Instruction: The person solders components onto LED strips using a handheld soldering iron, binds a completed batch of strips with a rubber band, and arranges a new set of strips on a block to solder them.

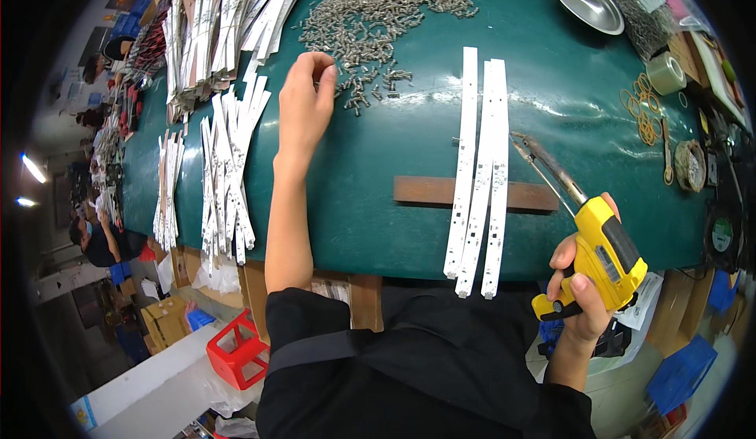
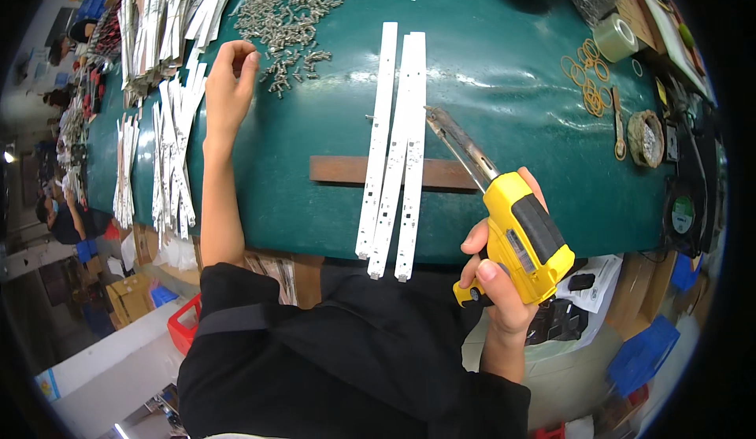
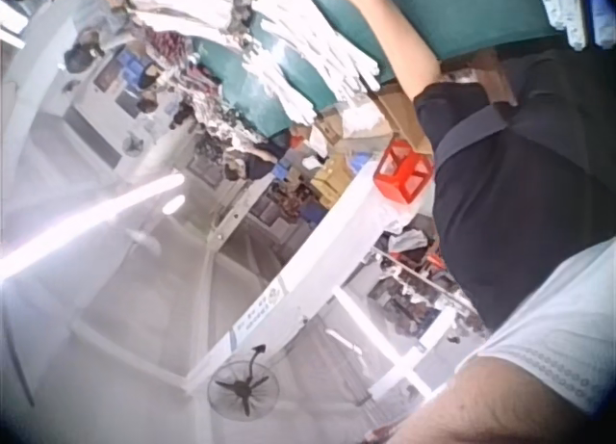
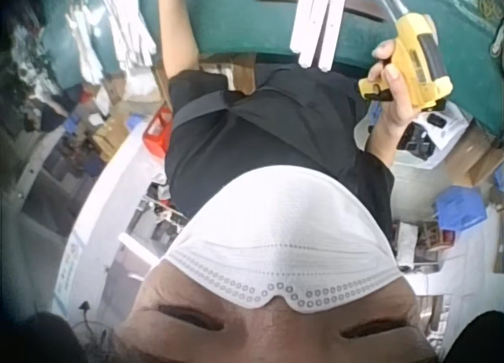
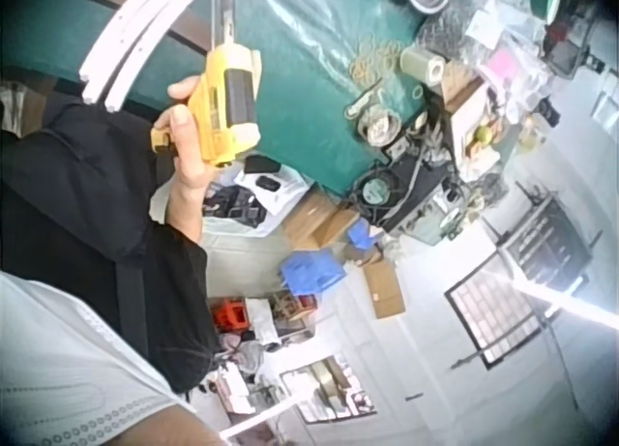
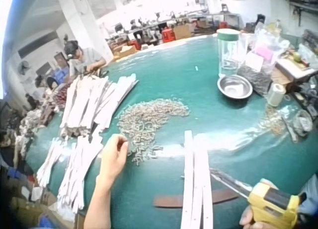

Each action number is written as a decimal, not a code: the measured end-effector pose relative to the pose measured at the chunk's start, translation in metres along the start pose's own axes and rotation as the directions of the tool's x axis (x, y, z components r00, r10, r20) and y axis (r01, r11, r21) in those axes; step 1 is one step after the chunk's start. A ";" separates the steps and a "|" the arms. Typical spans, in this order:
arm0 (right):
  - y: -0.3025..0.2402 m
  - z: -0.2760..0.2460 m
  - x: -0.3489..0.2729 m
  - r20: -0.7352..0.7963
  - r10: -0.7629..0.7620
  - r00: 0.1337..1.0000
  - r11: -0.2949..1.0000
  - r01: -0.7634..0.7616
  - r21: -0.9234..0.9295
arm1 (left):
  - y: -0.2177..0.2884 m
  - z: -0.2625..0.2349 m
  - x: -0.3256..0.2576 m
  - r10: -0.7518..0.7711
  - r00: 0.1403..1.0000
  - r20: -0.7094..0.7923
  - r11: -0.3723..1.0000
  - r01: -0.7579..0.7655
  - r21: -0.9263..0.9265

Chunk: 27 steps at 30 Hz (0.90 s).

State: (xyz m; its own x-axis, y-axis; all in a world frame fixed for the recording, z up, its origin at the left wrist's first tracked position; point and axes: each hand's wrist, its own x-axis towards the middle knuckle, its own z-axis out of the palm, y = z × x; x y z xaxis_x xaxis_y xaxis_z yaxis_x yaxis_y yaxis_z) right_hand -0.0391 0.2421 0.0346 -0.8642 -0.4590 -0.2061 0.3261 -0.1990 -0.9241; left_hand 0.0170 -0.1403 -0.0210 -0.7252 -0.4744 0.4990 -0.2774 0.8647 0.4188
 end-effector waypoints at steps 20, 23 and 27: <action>0.001 -0.003 -0.007 0.073 -0.032 0.997 0.999 0.030 0.033 | 0.110 0.017 -0.036 0.316 0.907 0.277 0.843 -0.135 -0.520; 0.002 -0.003 -0.008 0.076 -0.017 0.997 0.999 0.013 0.041 | 0.114 0.022 -0.039 0.397 0.877 0.270 0.861 -0.253 -0.442; 0.003 -0.004 -0.009 0.066 0.049 0.997 0.998 -0.051 0.030 | 0.117 0.025 -0.042 0.407 0.874 0.267 0.872 -0.284 -0.400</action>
State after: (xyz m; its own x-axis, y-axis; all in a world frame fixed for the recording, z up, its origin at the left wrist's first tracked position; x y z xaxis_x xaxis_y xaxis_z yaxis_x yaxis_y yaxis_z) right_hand -0.0320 0.2491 0.0323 -0.8200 -0.5246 -0.2290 0.3807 -0.2011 -0.9026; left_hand -0.0006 -0.0152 -0.0126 -0.9145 -0.0186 0.4042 0.2160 0.8221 0.5267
